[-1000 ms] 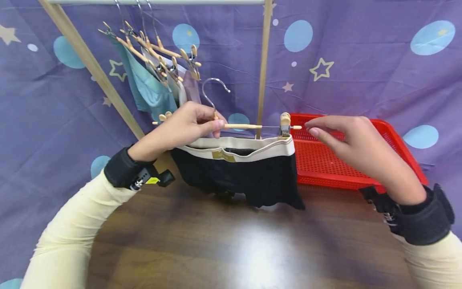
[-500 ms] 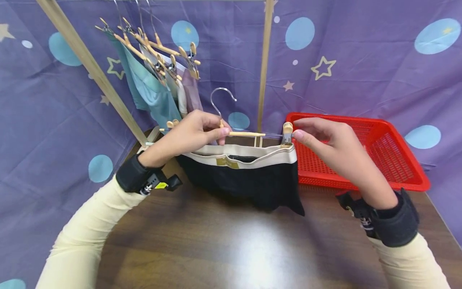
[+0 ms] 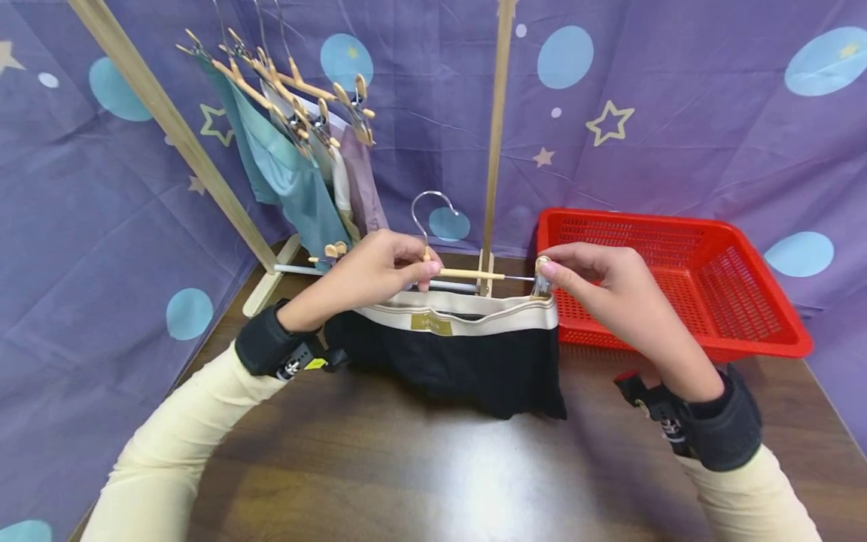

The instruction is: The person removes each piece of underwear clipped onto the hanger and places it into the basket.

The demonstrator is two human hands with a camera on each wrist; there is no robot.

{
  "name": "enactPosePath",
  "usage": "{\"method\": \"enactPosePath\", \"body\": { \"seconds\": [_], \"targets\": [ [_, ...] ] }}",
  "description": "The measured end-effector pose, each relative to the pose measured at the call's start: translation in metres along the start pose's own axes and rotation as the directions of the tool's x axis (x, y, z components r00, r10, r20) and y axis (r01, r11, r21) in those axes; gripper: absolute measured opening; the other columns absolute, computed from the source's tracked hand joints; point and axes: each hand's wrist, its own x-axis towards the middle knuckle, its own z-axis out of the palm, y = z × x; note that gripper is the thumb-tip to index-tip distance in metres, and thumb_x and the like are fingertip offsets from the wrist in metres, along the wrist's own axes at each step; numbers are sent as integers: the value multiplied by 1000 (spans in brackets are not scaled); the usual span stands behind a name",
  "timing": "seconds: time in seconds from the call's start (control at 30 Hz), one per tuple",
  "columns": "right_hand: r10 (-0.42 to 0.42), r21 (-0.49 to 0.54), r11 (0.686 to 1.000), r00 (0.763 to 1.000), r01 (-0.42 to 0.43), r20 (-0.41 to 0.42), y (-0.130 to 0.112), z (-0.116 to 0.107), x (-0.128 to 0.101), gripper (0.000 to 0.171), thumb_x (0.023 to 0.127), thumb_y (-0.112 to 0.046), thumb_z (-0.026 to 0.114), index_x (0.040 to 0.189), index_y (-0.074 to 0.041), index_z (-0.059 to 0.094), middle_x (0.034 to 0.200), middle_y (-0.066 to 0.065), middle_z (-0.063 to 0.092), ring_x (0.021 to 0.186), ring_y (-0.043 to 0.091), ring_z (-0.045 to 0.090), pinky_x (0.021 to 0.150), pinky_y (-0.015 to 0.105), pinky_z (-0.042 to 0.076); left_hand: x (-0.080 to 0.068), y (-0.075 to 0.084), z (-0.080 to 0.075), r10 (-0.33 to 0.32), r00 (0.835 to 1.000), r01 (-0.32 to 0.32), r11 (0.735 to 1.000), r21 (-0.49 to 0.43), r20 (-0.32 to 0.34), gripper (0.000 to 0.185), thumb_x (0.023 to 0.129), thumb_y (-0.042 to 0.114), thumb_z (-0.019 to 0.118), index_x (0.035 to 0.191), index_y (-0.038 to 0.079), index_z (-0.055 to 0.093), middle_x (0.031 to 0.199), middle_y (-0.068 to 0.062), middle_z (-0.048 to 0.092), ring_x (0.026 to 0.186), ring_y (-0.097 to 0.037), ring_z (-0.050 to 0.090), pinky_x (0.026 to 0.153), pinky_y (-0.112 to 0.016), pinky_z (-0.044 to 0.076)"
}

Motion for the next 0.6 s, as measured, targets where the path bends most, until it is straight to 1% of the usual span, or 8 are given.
{"method": "enactPosePath", "body": {
  "seconds": [0.07, 0.17, 0.27, 0.4, 0.6],
  "targets": [
    [13, 3, 1000, 1000, -13, 4, 2, 3, 0, 28, 95, -20, 74, 123, -14, 74, 95, -20, 74, 77, 2, 65, 63, 12, 49, 2, -3, 3, -4, 1000, 4, 1000, -1, 8, 18, 104, 18, 62, 96, 8, 75, 74, -7, 71, 54, -10, 43, 51, -22, 31],
    [32, 8, 999, 999, -32, 9, 6, 6, 1, 28, 96, -21, 74, 122, -13, 74, 96, -12, 76, 83, -1, 69, 74, 7, 53, 5, -8, 7, 0, 1000, 0, 1000, -4, 14, 19, 103, 19, 63, 93, 9, 75, 72, -4, 69, 54, -9, 42, 51, -21, 32],
    [43, 23, 999, 999, -43, 20, 10, 8, 2, 28, 96, -22, 74, 122, -11, 74, 97, -6, 77, 84, 0, 70, 77, 6, 53, 9, -13, 12, 7, 1000, -7, 1000, -10, 16, 19, 103, 18, 63, 90, 9, 74, 70, -2, 68, 55, -8, 44, 52, -21, 33],
    [57, 45, 997, 998, -59, 29, 14, 11, 3, 30, 97, -21, 72, 123, -8, 73, 96, -5, 77, 84, 3, 70, 77, 7, 54, 13, -18, 17, -7, 1000, 8, 1000, -16, 18, 18, 102, 18, 64, 92, 9, 75, 69, 1, 67, 55, -7, 45, 51, -19, 33],
    [95, 82, 992, 994, -99, 50, 23, 16, 4, 34, 98, -26, 71, 126, -7, 71, 99, -6, 77, 87, -1, 70, 78, 8, 56, 16, -26, 25, -35, 999, 36, 999, -28, 19, 18, 102, 19, 64, 97, 7, 76, 72, 0, 70, 55, -6, 46, 49, -18, 33]
  ]
}}
